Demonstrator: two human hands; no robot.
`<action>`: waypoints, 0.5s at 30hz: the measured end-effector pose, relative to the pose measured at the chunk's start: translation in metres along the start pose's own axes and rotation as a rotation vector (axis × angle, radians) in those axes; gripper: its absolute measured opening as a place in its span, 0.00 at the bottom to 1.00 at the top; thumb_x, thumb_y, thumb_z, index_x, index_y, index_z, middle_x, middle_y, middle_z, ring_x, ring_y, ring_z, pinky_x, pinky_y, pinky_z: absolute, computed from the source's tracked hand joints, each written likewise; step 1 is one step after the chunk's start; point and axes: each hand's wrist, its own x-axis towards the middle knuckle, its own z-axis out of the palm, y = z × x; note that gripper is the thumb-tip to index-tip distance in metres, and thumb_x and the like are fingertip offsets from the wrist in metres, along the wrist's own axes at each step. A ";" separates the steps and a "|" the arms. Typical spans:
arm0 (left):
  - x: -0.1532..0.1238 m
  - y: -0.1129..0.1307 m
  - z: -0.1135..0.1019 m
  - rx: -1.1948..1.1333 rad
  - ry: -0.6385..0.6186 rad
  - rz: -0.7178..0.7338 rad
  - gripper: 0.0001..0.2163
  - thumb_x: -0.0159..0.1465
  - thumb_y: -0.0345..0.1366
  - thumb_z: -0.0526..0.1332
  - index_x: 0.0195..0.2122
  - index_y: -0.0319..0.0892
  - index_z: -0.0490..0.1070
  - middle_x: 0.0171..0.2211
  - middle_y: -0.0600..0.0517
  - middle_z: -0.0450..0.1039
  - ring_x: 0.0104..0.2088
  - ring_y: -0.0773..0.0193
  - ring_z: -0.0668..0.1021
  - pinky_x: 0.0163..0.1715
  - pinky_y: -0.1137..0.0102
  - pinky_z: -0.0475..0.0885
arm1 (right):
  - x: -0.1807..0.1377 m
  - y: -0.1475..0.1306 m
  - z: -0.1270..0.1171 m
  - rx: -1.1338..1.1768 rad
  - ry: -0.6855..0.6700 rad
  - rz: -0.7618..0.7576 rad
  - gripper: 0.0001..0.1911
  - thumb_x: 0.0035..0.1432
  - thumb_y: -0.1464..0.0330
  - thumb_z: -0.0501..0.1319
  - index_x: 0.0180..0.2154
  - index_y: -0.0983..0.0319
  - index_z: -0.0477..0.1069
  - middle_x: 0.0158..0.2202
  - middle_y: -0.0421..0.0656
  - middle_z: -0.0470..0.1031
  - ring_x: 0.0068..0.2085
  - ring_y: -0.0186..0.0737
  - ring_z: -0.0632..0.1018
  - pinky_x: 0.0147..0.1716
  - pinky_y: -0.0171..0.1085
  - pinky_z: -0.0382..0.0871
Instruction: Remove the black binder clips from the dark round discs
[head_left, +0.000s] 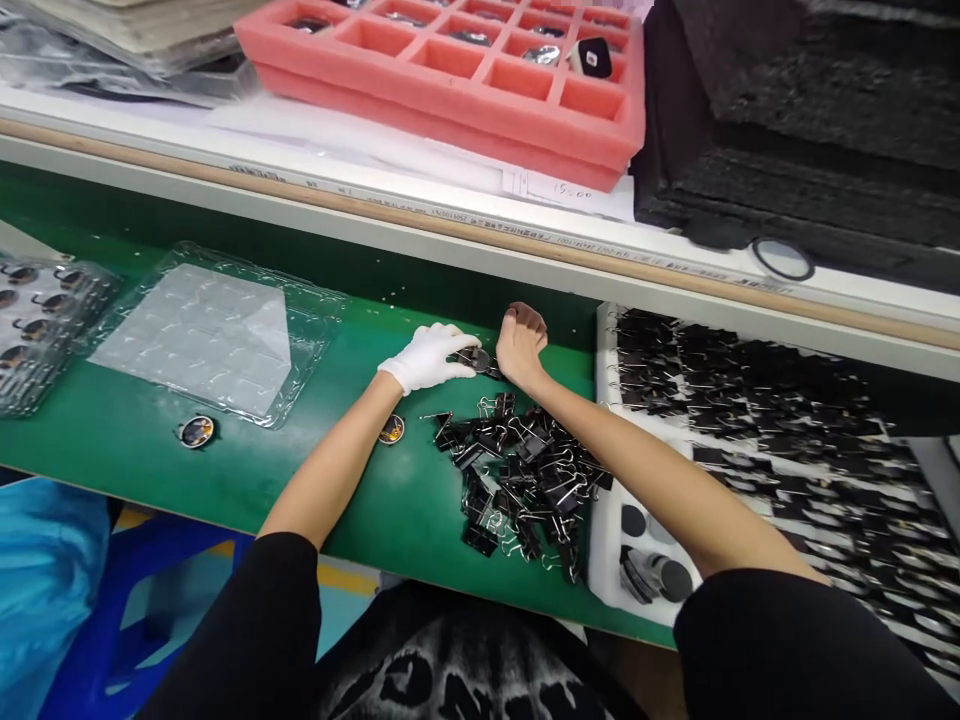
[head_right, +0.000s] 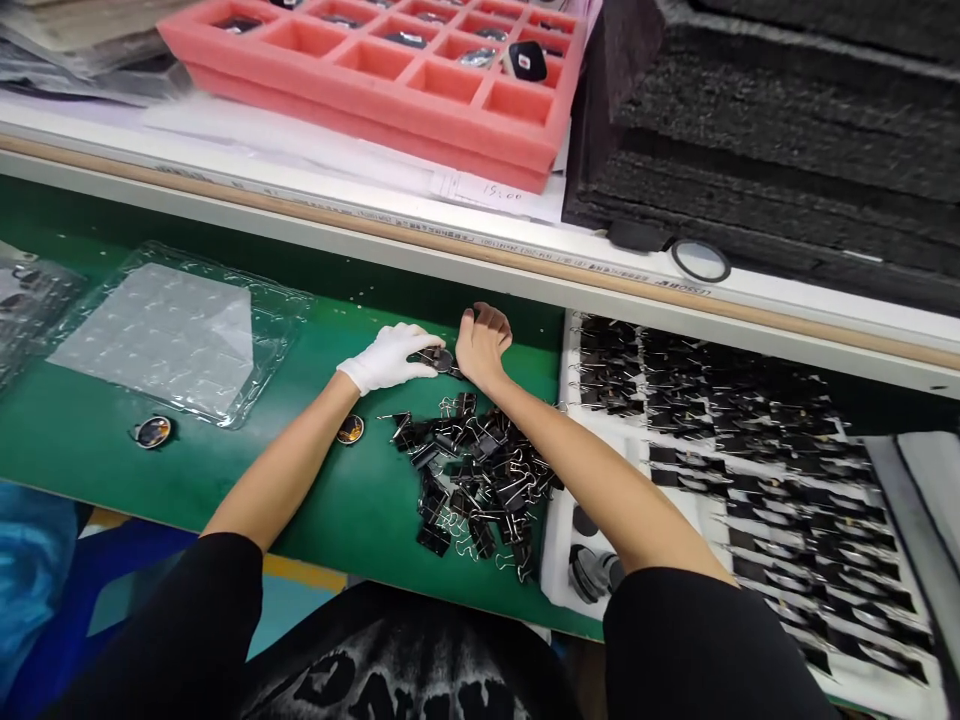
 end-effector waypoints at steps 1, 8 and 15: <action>0.002 0.001 0.001 0.005 -0.003 0.008 0.25 0.68 0.55 0.61 0.63 0.54 0.69 0.56 0.47 0.74 0.56 0.46 0.72 0.55 0.56 0.62 | 0.000 0.000 0.000 0.005 0.000 0.013 0.27 0.71 0.53 0.33 0.58 0.53 0.60 0.61 0.50 0.62 0.68 0.50 0.59 0.68 0.58 0.50; 0.006 0.001 0.006 0.043 0.015 0.050 0.25 0.69 0.55 0.60 0.65 0.54 0.68 0.57 0.48 0.74 0.56 0.47 0.72 0.54 0.57 0.63 | 0.000 -0.001 -0.001 0.036 -0.005 0.056 0.27 0.72 0.53 0.32 0.58 0.54 0.60 0.60 0.50 0.62 0.67 0.50 0.60 0.68 0.57 0.51; 0.003 0.002 0.006 0.032 0.049 0.071 0.27 0.69 0.54 0.60 0.67 0.52 0.67 0.60 0.47 0.74 0.60 0.48 0.72 0.58 0.56 0.63 | 0.004 -0.016 -0.013 0.099 -0.104 0.077 0.27 0.71 0.51 0.39 0.59 0.55 0.63 0.64 0.51 0.60 0.70 0.54 0.57 0.69 0.60 0.49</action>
